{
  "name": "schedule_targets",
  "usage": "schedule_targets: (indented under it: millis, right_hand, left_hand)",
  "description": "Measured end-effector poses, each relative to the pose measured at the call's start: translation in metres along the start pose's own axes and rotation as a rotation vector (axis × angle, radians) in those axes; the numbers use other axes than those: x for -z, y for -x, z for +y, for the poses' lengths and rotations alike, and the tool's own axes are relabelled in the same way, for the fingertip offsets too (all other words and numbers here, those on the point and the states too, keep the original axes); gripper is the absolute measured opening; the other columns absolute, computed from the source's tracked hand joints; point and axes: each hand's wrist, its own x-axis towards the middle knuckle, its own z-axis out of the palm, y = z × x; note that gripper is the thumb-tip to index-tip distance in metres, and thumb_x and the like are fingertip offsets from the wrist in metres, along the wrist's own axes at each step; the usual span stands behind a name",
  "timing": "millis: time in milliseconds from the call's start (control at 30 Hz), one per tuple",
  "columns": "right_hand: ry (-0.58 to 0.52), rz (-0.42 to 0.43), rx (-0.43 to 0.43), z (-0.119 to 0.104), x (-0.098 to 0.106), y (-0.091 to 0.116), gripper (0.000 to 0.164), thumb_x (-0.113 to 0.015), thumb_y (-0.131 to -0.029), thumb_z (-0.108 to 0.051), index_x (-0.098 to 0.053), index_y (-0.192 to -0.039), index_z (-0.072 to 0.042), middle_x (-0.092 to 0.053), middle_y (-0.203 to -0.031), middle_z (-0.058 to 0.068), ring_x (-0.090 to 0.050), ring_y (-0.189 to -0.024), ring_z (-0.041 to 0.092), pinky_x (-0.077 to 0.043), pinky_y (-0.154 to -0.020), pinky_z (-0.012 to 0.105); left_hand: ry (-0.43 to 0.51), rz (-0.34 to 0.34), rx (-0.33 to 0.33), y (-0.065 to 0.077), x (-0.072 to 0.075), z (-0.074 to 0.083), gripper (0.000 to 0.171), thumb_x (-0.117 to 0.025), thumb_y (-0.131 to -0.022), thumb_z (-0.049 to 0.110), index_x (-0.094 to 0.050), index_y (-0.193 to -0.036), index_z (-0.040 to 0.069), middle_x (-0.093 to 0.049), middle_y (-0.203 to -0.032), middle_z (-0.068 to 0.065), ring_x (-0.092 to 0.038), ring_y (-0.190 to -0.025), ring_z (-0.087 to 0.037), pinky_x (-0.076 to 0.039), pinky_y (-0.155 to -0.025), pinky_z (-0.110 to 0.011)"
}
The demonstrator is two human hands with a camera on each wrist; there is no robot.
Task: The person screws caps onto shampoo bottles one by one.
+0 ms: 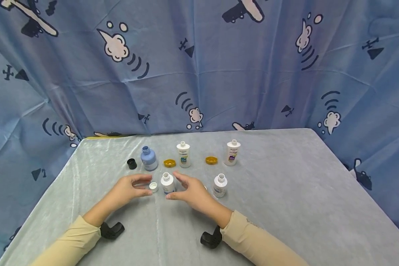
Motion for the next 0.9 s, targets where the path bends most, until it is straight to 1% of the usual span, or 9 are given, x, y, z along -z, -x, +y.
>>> schedule_targets:
  millis: [133, 233, 367, 467, 567, 733, 900]
  right_hand:
    - [-0.098, -0.006, -0.028, 0.003, -0.005, -0.007, 0.068, -0.077, -0.075, -0.017, -0.047, -0.136, -0.008, -0.045, -0.141, 0.006, -0.04, -0.131, 0.024, -0.034, -0.108, 0.036]
    - [-0.152, 0.0, -0.043, 0.003, -0.007, -0.011, 0.065, -0.076, -0.076, -0.013, -0.048, -0.134, -0.006, -0.047, -0.14, 0.008, -0.042, -0.13, 0.026, -0.036, -0.106, 0.036]
    - [-0.213, 0.013, -0.065, 0.005, -0.009, -0.016, 0.064, -0.076, -0.075, -0.009, -0.048, -0.133, -0.002, -0.048, -0.138, 0.011, -0.043, -0.129, 0.026, -0.038, -0.104, 0.034]
    - [-0.228, 0.035, -0.094, 0.008, -0.01, -0.018, 0.064, -0.077, -0.074, -0.006, -0.049, -0.132, -0.001, -0.05, -0.136, 0.014, -0.045, -0.127, 0.027, -0.04, -0.103, 0.034]
    - [-0.237, 0.043, -0.098, 0.01, -0.011, -0.019, 0.065, -0.077, -0.073, -0.004, -0.049, -0.131, 0.001, -0.051, -0.134, 0.017, -0.047, -0.125, 0.029, -0.042, -0.101, 0.035]
    - [-0.255, 0.032, -0.077, 0.009, -0.013, -0.021, 0.064, -0.076, -0.073, -0.003, -0.049, -0.131, 0.003, -0.051, -0.133, 0.018, -0.048, -0.124, 0.028, -0.043, -0.1, 0.034]
    - [-0.266, 0.069, -0.092, 0.009, -0.015, -0.024, 0.063, -0.077, -0.073, -0.002, -0.05, -0.13, 0.003, -0.053, -0.131, 0.018, -0.05, -0.122, 0.027, -0.045, -0.098, 0.033]
  left_hand:
    - [0.05, -0.019, 0.026, 0.0, 0.001, -0.006, 0.056, -0.079, -0.073, 0.019, -0.058, -0.122, 0.003, -0.06, -0.123, -0.013, -0.059, -0.111, -0.027, -0.05, -0.091, -0.037]
    - [0.102, -0.038, 0.029, -0.004, 0.003, -0.01, 0.055, -0.078, -0.074, 0.016, -0.057, -0.122, 0.001, -0.06, -0.123, -0.014, -0.059, -0.111, -0.027, -0.051, -0.09, -0.034]
    - [0.165, -0.077, 0.035, -0.009, 0.002, -0.014, 0.053, -0.076, -0.075, 0.01, -0.056, -0.123, -0.001, -0.059, -0.123, -0.017, -0.059, -0.111, -0.028, -0.052, -0.089, -0.03]
    - [0.178, -0.112, 0.034, -0.013, -0.002, -0.015, 0.052, -0.076, -0.076, 0.009, -0.056, -0.123, -0.002, -0.059, -0.124, -0.017, -0.058, -0.112, -0.028, -0.051, -0.089, -0.028]
    - [0.185, -0.126, 0.032, -0.016, -0.004, -0.015, 0.051, -0.075, -0.076, 0.009, -0.056, -0.122, -0.002, -0.058, -0.124, -0.017, -0.058, -0.111, -0.027, -0.051, -0.088, -0.026]
    - [0.222, -0.12, 0.035, -0.017, -0.005, -0.017, 0.05, -0.074, -0.075, 0.003, -0.056, -0.121, -0.005, -0.058, -0.123, -0.02, -0.059, -0.108, -0.026, -0.052, -0.086, -0.025]
    - [0.209, -0.126, 0.048, -0.019, -0.004, -0.018, 0.049, -0.074, -0.075, 0.003, -0.057, -0.121, -0.002, -0.061, -0.12, -0.018, -0.061, -0.106, -0.023, -0.052, -0.085, -0.024]
